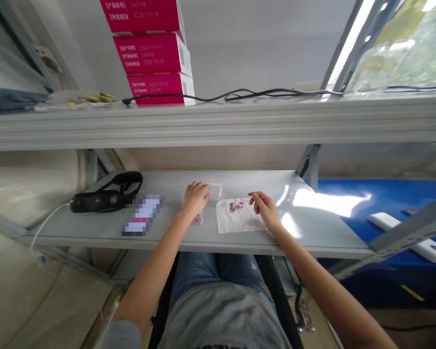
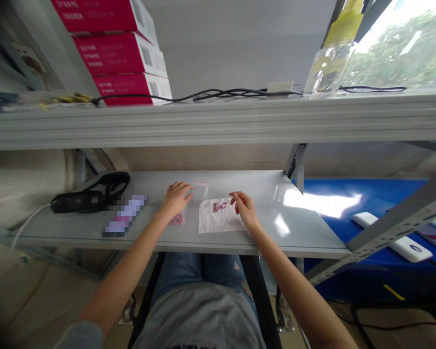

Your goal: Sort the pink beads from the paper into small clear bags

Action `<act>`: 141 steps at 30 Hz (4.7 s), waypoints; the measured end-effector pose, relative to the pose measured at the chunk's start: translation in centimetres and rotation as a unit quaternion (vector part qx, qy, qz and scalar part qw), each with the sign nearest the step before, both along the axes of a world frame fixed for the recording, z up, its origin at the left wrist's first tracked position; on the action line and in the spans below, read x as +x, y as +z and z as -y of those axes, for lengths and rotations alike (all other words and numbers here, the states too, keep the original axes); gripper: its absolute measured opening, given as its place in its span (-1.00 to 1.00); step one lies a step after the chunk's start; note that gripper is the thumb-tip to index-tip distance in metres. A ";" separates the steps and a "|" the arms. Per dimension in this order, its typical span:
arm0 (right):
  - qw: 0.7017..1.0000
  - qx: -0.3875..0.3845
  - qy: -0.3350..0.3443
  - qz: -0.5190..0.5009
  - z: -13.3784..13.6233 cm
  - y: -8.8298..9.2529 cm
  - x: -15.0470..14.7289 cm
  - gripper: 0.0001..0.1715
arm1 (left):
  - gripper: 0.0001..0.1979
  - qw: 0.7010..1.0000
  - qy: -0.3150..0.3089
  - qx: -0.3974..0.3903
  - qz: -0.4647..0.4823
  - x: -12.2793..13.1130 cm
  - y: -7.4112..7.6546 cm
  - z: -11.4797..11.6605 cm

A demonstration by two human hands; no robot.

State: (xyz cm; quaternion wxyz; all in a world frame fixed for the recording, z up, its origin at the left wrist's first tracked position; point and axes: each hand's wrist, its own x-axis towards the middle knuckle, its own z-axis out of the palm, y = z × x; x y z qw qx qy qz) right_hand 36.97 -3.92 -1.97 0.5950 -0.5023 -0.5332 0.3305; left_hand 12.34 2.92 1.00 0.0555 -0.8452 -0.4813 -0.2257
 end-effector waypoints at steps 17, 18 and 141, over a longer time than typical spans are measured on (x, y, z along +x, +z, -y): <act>1.000 -0.004 -0.007 0.002 0.0 -0.2 0.1 -0.60 | -0.78 0.991 -0.034 -0.097 -0.082 4.6 -1.1 -0.2; 1.000 -0.005 -0.008 0.004 0.1 -0.2 0.1 -0.60 | -0.78 0.992 -0.036 -0.095 -0.079 4.6 -1.0 -0.2; 0.965 0.017 0.147 0.218 0.4 -0.3 -0.7 -0.64 | -0.45 0.978 -0.174 -0.067 0.089 5.9 -2.3 5.2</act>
